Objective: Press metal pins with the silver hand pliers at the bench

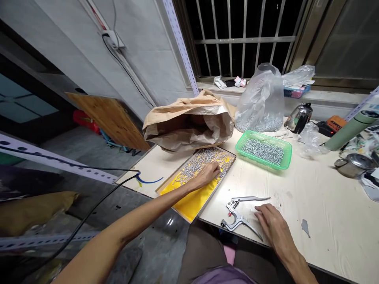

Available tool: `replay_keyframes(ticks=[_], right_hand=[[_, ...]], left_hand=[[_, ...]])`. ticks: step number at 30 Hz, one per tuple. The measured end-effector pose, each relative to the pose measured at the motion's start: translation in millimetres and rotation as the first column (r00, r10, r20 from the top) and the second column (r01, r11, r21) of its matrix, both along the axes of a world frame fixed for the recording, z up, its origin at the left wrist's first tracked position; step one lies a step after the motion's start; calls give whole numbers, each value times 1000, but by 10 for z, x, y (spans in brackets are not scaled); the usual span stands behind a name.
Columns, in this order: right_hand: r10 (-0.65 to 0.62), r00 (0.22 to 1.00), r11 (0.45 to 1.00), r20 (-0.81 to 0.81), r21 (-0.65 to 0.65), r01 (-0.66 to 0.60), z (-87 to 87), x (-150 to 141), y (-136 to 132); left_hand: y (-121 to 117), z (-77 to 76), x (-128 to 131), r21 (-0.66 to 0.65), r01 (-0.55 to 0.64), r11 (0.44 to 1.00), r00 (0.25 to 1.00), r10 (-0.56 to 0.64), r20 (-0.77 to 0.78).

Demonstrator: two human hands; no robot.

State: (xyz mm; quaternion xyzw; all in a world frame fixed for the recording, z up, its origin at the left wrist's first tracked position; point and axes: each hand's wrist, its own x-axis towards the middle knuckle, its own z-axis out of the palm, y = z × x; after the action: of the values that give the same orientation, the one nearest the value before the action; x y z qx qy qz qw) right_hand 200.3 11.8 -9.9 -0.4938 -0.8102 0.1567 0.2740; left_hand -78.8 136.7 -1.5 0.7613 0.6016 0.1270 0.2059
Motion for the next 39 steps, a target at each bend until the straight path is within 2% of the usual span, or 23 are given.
replay_keyframes(ticks=[3,4,6,8,10,11,13,17,22,33,39], right_hand=[[-6,1000,995,1,-98,6,-25,17,-211],[0,1000,993,3,-117,0,-34,4,-269],[22,999,992,28,-127,-18,-72,-39,-355],[26,996,994,91,-104,-17,-131,-85,-403],[21,984,996,175,-88,-5,-188,-117,-423],[19,978,996,210,-86,-1,-208,-126,-427],[21,968,996,248,-86,1,-230,-136,-431],[16,965,997,261,-79,5,-243,-135,-435],[12,962,999,273,-46,1,-288,-136,-440],[-19,961,1000,276,-19,25,-304,-145,-457],[-18,964,999,266,-21,24,-300,-153,-457]], left_hand=[[-218,66,89,-161,-25,987,970,63,233],[-316,77,138,-256,-8,967,939,95,330],[-530,76,250,-454,55,889,869,182,461],[-733,45,355,-615,99,782,815,291,501],[-891,-9,426,-731,94,676,784,403,473],[-948,-41,445,-765,79,640,775,443,450],[-1020,-105,456,-792,39,610,764,493,417],[-1069,-200,427,-802,-29,597,743,550,383],[-1094,-271,405,-821,-72,566,794,531,297],[-1079,-227,433,-797,-115,594,885,426,190],[-1065,-262,406,-770,-100,631,911,369,184]])
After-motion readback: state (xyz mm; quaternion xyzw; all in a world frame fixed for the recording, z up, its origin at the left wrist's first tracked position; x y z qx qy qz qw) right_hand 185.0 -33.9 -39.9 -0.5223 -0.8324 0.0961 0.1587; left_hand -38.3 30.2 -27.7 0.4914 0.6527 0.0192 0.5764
